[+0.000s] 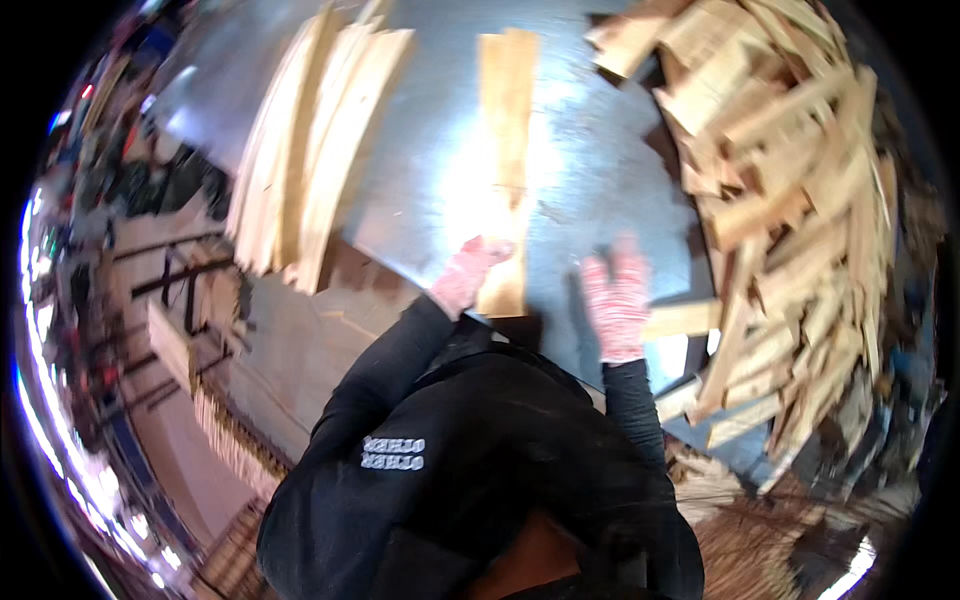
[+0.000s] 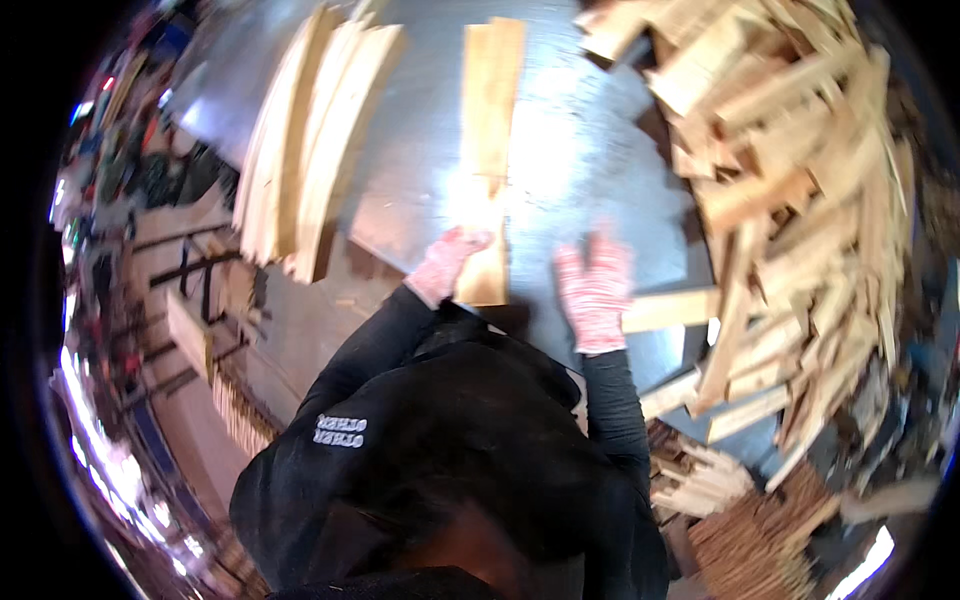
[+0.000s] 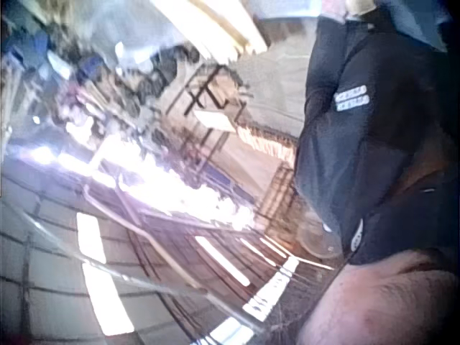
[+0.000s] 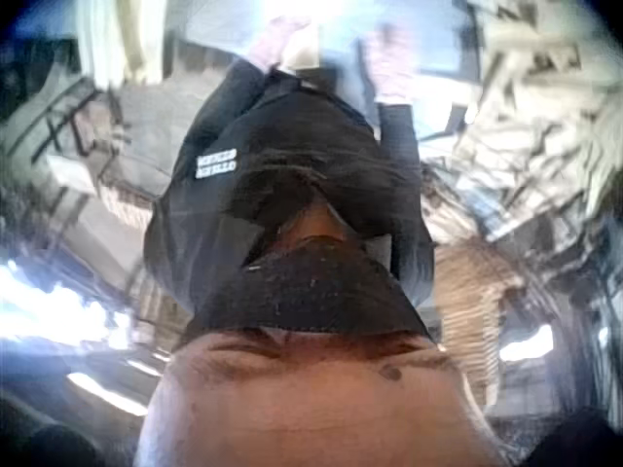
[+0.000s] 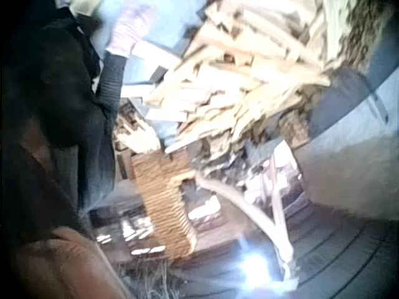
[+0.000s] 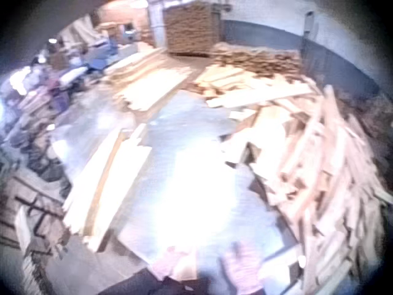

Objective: The person sorts wooden planks on a metal table, picking them up from a disorganized pile and arranging them into neat stacks. The person wears pink gloves and handles the wood by hand, repeatedly moving pieces from the right side of the table to the left side to create organized piles.

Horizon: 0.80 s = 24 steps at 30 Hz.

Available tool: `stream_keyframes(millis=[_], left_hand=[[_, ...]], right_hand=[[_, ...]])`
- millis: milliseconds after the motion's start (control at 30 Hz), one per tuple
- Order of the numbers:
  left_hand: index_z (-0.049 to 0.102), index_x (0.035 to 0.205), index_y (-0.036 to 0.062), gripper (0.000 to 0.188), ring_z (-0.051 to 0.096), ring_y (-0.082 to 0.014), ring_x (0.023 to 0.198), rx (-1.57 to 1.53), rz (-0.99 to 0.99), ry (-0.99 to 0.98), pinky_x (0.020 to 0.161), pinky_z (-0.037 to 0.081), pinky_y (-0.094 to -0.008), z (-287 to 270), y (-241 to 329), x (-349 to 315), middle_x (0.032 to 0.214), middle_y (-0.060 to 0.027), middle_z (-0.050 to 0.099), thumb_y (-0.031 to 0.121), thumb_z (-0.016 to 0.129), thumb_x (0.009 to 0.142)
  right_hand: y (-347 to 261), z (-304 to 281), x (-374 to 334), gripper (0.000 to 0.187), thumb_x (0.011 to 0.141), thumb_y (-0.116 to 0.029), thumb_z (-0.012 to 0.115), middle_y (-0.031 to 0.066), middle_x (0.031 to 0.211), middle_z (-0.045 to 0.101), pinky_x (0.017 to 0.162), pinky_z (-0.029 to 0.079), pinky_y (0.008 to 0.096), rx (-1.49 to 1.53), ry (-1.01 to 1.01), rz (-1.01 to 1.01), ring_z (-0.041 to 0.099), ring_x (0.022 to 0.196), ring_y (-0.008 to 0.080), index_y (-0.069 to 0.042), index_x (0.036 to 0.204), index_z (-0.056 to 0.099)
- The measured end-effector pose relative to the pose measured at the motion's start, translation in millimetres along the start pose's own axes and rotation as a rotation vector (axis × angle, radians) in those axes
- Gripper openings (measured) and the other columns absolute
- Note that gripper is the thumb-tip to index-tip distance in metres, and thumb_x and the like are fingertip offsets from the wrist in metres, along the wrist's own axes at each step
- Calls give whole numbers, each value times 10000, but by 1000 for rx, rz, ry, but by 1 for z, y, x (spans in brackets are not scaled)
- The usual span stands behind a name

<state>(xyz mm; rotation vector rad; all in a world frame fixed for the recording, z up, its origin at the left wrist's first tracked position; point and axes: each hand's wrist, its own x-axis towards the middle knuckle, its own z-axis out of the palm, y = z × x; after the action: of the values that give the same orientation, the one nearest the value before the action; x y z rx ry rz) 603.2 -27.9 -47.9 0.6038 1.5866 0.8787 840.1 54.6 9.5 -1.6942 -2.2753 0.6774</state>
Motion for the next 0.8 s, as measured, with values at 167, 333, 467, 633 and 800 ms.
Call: stream_keyframes(millis=[167, 333, 467, 633, 800], left_hand=[[653, 1176, 13, 421, 644, -180, 972, 49, -90, 129, 871, 503, -318, -30, -11, -11, 1086, -84, 704, 328, 708, 903], [662, 1172, 50, 412, 680, -271, 935, 614, -23, 175, 826, 514, -367, -51, -21, 0, 995, -140, 720, 369, 682, 912], [685, 1125, 71, 383, 687, -279, 864, 779, 39, 196, 775, 523, -386, -33, -11, -26, 925, -118, 718, 373, 695, 889], [657, 1169, -7, 459, 634, -171, 887, 137, -162, 247, 828, 514, -347, -1, -16, -38, 986, -101, 710, 325, 734, 861], [601, 1262, -5, 519, 638, -233, 988, 261, -94, 177, 902, 490, -356, 13, -13, -30, 1074, -157, 691, 357, 688, 900]], right_hand=[[209, -97, -24, 1068, 748, -531, 781, 279, 1497, 402, 1152, 322, 479, -525, 304, 618, 398, 1375, 429, -11, 1529, 272], [176, -122, -34, 840, 756, -431, 782, 254, 1270, 619, 976, 498, 444, -221, -3, 677, 605, 1169, 409, -11, 1383, 414], [159, -95, -115, 909, 739, -392, 799, 246, 1275, 620, 992, 491, 430, 186, -46, 678, 607, 1177, 396, -23, 1454, 373], [155, -95, -215, 1031, 687, -332, 841, 240, 1290, 602, 994, 494, 460, -85, -335, 448, 594, 1201, 394, -71, 1524, 299], [83, -71, -113, 986, 735, -281, 821, 227, 1283, 606, 999, 490, 441, 514, -445, 343, 586, 1216, 379, -92, 1537, 280]])
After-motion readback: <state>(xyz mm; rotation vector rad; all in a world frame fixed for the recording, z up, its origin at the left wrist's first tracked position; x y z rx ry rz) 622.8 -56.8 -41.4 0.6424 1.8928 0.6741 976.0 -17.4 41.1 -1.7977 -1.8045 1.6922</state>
